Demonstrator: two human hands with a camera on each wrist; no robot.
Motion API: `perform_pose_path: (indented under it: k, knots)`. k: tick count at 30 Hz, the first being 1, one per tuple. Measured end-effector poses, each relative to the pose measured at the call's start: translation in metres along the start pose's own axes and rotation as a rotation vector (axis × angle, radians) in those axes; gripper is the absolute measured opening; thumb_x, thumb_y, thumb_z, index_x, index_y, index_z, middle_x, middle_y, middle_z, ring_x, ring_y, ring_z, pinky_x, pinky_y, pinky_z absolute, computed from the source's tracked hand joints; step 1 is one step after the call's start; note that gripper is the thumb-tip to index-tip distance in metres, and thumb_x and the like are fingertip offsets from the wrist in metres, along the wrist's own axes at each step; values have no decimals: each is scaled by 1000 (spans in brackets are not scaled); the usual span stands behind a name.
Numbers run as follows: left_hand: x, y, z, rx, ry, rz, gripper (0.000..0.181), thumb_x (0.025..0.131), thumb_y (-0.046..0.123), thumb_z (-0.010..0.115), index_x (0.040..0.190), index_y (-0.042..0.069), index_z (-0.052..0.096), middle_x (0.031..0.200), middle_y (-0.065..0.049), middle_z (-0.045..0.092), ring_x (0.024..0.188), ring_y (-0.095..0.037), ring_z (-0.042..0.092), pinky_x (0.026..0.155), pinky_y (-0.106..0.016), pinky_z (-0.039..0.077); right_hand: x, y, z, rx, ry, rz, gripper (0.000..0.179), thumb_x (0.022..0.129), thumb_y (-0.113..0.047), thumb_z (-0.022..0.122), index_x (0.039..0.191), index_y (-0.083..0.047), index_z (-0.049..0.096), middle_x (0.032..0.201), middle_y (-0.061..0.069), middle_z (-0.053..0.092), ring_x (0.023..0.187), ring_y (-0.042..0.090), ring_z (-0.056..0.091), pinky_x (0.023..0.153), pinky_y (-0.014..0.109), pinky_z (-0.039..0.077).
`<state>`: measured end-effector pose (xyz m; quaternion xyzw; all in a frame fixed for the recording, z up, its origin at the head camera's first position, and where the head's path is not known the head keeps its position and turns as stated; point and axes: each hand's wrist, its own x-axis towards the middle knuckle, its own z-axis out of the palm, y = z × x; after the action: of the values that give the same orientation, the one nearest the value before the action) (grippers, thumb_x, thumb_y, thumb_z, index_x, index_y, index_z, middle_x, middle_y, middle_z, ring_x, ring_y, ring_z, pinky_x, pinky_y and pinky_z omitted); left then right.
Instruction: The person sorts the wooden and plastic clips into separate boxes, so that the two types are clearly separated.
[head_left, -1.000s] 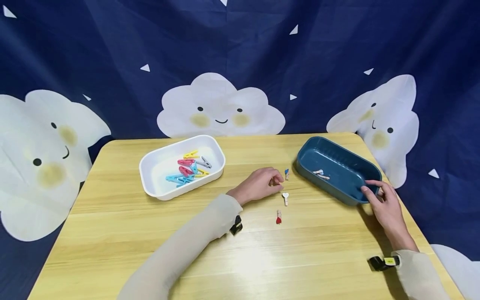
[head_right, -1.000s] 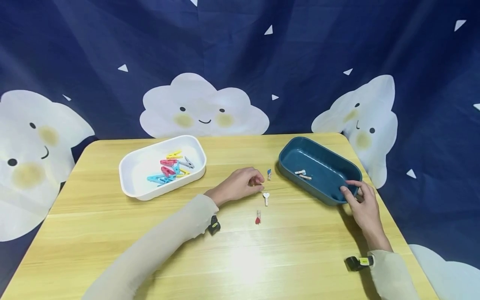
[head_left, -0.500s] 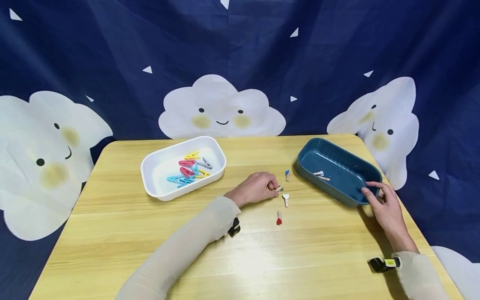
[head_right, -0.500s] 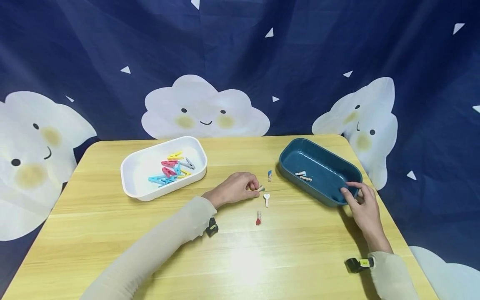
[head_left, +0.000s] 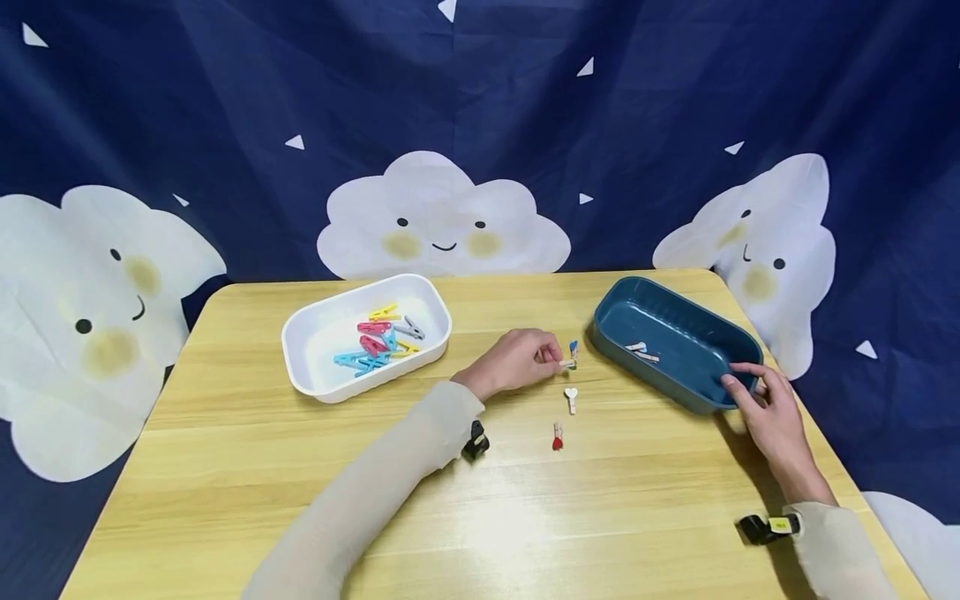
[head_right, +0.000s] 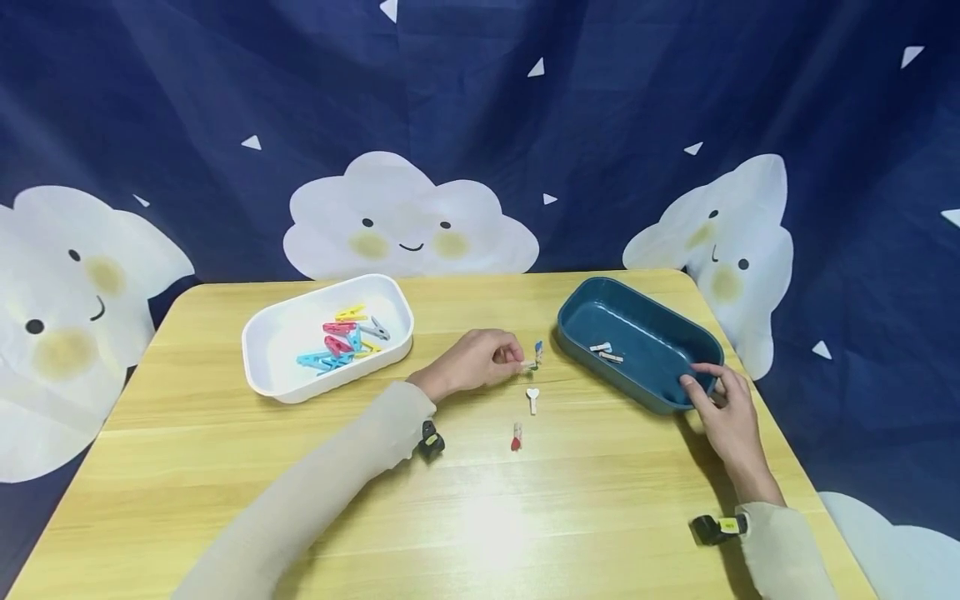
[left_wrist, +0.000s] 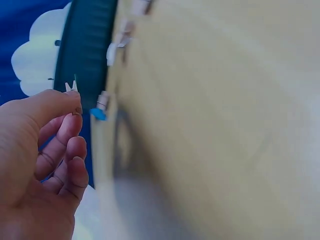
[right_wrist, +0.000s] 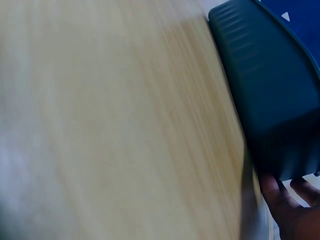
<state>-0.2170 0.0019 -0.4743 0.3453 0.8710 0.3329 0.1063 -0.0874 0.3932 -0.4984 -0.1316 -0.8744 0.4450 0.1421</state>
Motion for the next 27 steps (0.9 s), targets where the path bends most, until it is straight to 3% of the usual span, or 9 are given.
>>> perform_pose_path:
  k: [7, 15, 27]
  knots:
    - [29, 25, -5, 21, 3, 67, 10, 106, 25, 76, 109, 16, 77, 102, 5, 75, 92, -8, 67, 86, -21, 52, 0, 1, 0, -5, 4, -10, 40, 109, -32, 70, 139, -7, 64, 110, -6, 37, 99, 10, 34, 79, 23, 25]
    - [57, 56, 8, -11, 20, 99, 10, 107, 27, 74, 110, 18, 76, 103, 7, 73, 92, -5, 64, 84, -15, 47, 1, 0, 0, -1, -2, -18, 41, 109, -32, 69, 140, -6, 64, 107, -6, 35, 98, 10, 34, 79, 24, 25]
    - [88, 82, 27, 84, 39, 78, 11, 109, 28, 71, 112, 20, 76, 105, 10, 72, 93, -3, 62, 85, -13, 45, 2, 1, 0, -12, 3, -30, 40, 109, -29, 70, 140, -4, 63, 107, -5, 35, 99, 10, 33, 79, 23, 25]
